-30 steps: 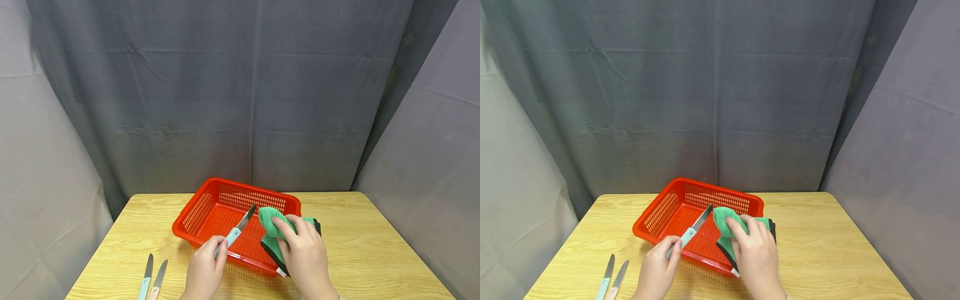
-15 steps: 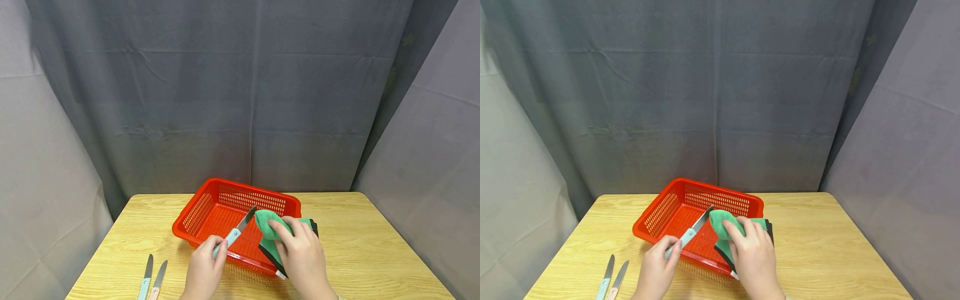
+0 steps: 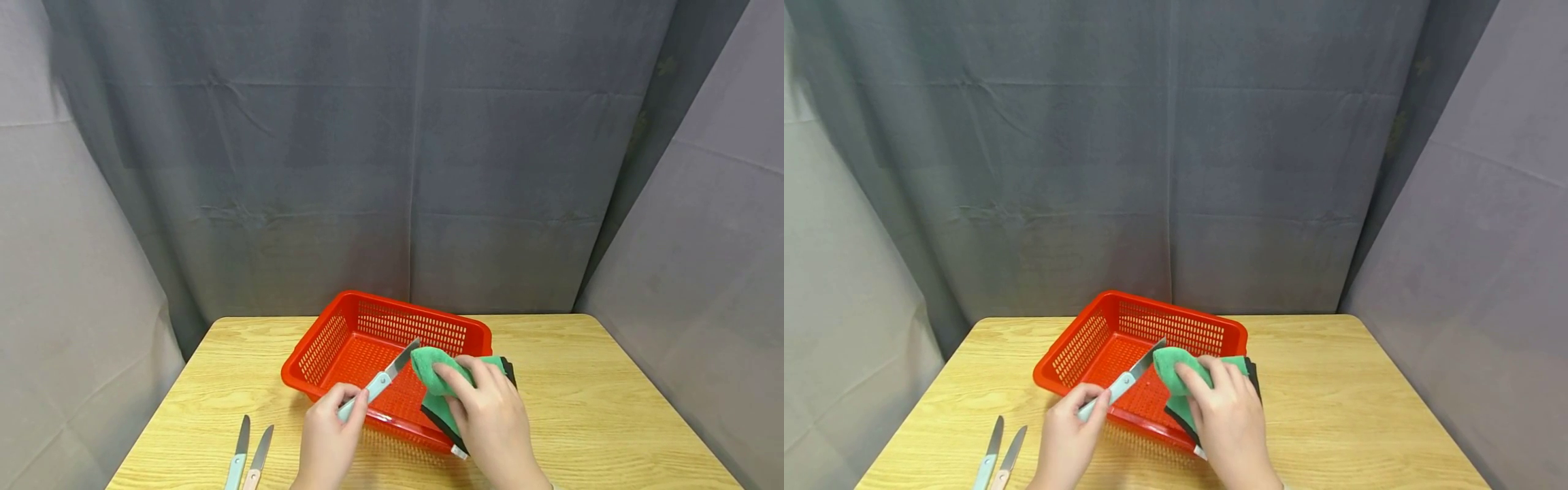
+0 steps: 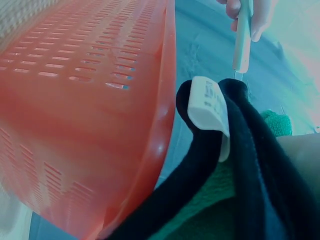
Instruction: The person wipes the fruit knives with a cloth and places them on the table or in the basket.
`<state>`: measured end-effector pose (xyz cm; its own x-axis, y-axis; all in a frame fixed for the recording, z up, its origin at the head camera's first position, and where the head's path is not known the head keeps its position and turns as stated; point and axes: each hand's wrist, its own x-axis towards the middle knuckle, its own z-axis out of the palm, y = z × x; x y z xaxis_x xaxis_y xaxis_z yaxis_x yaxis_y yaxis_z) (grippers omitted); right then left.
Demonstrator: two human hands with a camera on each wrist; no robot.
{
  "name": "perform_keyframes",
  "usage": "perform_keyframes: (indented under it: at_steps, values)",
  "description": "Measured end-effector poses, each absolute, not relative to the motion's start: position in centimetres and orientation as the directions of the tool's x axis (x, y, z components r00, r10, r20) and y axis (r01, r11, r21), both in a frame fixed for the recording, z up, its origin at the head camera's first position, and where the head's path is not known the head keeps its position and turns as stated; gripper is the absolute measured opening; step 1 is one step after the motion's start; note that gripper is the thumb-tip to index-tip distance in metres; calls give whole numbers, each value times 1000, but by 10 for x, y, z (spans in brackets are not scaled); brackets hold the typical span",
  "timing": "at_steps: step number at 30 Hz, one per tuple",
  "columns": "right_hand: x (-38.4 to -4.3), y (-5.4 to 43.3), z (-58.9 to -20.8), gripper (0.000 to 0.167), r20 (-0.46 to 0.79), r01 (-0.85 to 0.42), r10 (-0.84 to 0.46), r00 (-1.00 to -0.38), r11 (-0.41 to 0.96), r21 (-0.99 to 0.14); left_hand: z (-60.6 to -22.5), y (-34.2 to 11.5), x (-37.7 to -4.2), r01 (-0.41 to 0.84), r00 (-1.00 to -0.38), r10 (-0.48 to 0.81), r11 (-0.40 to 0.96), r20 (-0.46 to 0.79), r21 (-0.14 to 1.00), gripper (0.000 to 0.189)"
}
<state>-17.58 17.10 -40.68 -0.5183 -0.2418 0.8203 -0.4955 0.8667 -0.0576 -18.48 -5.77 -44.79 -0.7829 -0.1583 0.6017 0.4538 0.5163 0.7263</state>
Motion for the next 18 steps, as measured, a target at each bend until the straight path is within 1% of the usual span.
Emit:
perform_keyframes:
  at_steps: [4, 10, 14, 18]
  values:
    - [-175, 171, -407, 61, 807, -509, -268, -526, 859, -46, -448, -58, -185, 423, -821, -159, 476, 549, 771, 16]
    - [-176, 170, -409, 60, 802, -528, -294, -520, 849, -31, -446, -57, -185, 415, -851, -117, 447, 512, 792, 13]
    - [-176, 169, -412, 57, 784, -537, -311, -537, 843, -34, -444, -57, -184, 404, -871, -90, 430, 483, 808, 12]
    - [-176, 169, -413, 54, 768, -547, -320, -555, 836, -47, -443, -57, -183, 409, -874, -72, 426, 481, 807, 11]
